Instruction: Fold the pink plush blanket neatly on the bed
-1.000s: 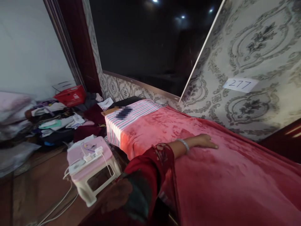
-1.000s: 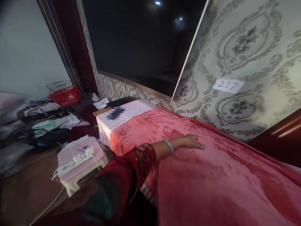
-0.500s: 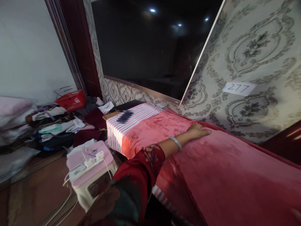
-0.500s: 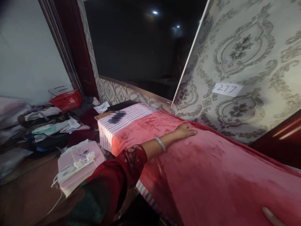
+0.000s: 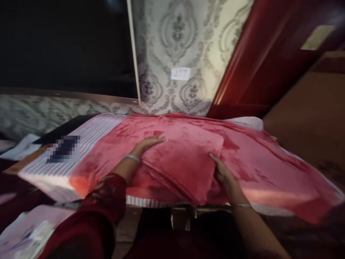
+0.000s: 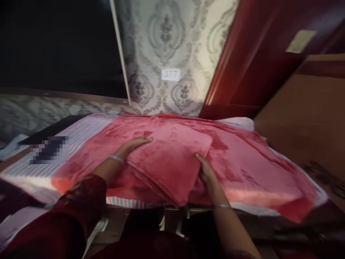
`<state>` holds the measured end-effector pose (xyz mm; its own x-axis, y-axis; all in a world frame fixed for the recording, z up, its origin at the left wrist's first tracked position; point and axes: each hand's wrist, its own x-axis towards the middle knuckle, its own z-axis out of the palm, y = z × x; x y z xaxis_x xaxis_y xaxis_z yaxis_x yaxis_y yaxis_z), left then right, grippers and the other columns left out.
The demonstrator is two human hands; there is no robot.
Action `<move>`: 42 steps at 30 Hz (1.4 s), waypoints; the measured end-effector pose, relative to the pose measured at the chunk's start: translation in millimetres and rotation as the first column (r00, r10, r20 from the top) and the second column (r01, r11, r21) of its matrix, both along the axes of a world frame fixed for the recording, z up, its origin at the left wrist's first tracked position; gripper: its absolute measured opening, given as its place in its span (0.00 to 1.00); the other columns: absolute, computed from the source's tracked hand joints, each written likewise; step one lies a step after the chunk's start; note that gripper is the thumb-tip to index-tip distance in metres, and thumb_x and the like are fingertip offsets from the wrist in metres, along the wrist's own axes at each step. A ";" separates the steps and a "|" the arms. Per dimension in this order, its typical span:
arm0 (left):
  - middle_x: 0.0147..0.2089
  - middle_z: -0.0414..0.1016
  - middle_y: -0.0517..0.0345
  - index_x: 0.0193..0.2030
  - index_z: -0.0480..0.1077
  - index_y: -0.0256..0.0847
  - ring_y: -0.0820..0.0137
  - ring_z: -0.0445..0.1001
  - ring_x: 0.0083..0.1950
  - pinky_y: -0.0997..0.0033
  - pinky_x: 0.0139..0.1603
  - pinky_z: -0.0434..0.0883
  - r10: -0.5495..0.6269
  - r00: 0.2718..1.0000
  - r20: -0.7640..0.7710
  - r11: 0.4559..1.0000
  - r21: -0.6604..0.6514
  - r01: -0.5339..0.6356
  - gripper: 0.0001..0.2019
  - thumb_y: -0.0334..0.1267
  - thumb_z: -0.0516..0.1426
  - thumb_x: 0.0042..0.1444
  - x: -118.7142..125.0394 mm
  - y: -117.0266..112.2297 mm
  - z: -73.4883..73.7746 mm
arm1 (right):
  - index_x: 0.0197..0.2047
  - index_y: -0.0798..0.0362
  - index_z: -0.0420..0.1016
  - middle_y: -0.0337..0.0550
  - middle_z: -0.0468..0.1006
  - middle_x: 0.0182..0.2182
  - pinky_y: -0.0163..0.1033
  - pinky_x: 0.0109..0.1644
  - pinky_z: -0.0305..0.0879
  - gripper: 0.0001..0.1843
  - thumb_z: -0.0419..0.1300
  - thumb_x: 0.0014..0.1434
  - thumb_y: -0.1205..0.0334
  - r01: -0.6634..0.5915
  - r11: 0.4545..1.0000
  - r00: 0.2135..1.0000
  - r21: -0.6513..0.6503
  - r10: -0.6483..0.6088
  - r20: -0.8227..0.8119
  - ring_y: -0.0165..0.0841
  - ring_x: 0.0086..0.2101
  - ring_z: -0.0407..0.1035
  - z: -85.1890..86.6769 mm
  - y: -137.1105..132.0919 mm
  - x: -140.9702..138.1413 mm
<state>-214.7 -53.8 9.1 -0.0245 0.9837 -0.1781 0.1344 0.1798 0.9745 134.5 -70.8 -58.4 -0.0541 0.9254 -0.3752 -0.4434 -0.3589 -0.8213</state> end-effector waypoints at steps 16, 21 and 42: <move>0.59 0.80 0.49 0.57 0.77 0.43 0.50 0.75 0.63 0.58 0.65 0.71 -0.061 0.998 0.002 0.998 -0.005 0.061 0.45 0.50 0.77 0.25 -21.8 -33.8 6.5 | 0.41 0.51 0.78 0.43 0.84 0.33 0.47 0.47 0.78 0.21 0.75 0.41 0.65 0.095 0.984 0.994 0.154 -0.085 -0.068 0.40 0.35 0.78 3.6 0.3 -0.3; 0.57 0.80 0.42 0.54 0.76 0.37 0.53 0.78 0.56 0.62 0.52 0.76 0.157 0.985 -0.078 0.969 -0.178 -0.168 0.40 0.48 0.77 0.31 -40.4 -59.8 -14.7 | 0.41 0.50 0.77 0.41 0.84 0.35 0.44 0.41 0.79 0.24 0.76 0.39 0.62 0.089 0.986 0.995 0.140 -0.082 -0.052 0.38 0.33 0.77 -12.1 -12.7 0.5; 0.53 0.81 0.48 0.51 0.78 0.42 0.62 0.79 0.54 0.59 0.56 0.76 0.328 0.740 -0.587 0.772 0.618 0.148 0.16 0.45 0.55 0.64 -53.2 -119.7 -53.4 | 0.51 0.50 0.79 0.51 0.80 0.46 0.52 0.53 0.70 0.16 0.58 0.68 0.51 -0.576 0.425 0.494 0.698 -0.499 0.712 0.44 0.47 0.73 7.3 -126.4 -36.1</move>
<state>-267.9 -173.5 -44.3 0.0105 0.8483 0.5295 0.7651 -0.3477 0.5419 98.4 -197.2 -51.1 -0.3158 0.7036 0.6365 0.5229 0.6888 -0.5020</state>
